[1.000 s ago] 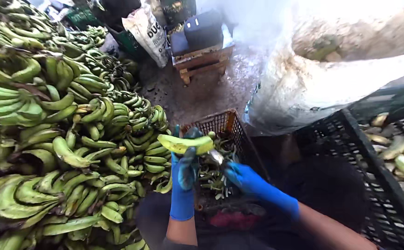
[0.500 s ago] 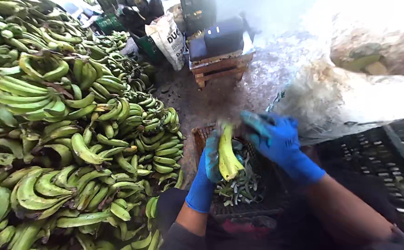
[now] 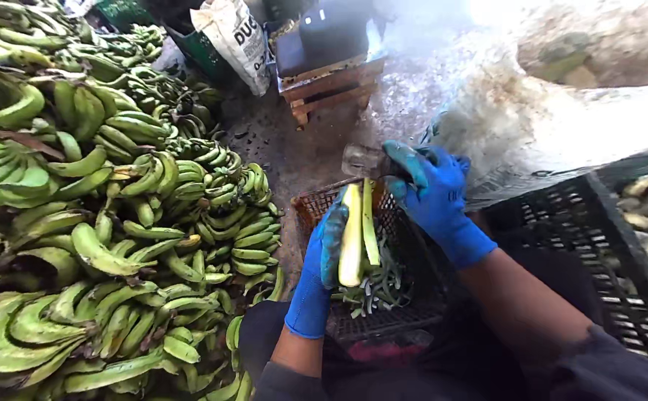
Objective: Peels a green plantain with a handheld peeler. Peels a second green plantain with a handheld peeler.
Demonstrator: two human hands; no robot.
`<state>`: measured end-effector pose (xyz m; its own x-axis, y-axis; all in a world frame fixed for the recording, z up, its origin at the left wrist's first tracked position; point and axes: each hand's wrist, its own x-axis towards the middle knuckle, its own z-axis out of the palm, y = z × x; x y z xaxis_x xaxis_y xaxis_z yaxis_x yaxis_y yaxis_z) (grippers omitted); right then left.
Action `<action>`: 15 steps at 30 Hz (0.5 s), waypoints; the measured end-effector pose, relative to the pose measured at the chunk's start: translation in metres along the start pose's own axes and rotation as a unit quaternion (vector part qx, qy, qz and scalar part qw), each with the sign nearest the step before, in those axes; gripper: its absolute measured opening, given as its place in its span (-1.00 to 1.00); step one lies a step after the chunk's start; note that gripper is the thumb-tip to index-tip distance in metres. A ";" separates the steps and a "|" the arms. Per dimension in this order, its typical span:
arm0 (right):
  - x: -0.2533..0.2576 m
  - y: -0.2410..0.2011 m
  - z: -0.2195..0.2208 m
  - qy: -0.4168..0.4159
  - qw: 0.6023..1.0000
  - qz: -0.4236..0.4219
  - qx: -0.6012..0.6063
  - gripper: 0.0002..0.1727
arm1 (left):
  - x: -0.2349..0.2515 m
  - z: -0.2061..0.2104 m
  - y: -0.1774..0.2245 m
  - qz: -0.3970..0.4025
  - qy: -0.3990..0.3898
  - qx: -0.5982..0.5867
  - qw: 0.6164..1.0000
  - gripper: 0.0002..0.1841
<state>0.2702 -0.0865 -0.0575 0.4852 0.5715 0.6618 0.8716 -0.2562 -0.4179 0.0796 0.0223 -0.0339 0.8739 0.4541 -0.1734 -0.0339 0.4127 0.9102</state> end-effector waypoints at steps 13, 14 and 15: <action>0.006 0.008 -0.009 -0.048 0.999 -0.020 0.016 -0.36 | 0.017 -0.022 -0.012 0.008 -0.115 -0.009 0.993 -0.52; 0.007 0.009 -0.009 -0.050 0.999 0.001 0.006 -0.33 | 0.019 -0.020 -0.010 0.009 -0.118 -0.042 0.992 -0.53; 0.003 0.004 -0.010 -0.047 0.999 0.005 0.004 -0.32 | 0.018 -0.015 -0.006 0.037 -0.084 -0.065 0.994 -0.56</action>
<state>0.2761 -0.0938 -0.0507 0.4851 0.6396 0.5963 0.8659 -0.2562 -0.4296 0.0882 0.0400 -0.0487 0.9351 0.3529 -0.0330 -0.1533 0.4865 0.8601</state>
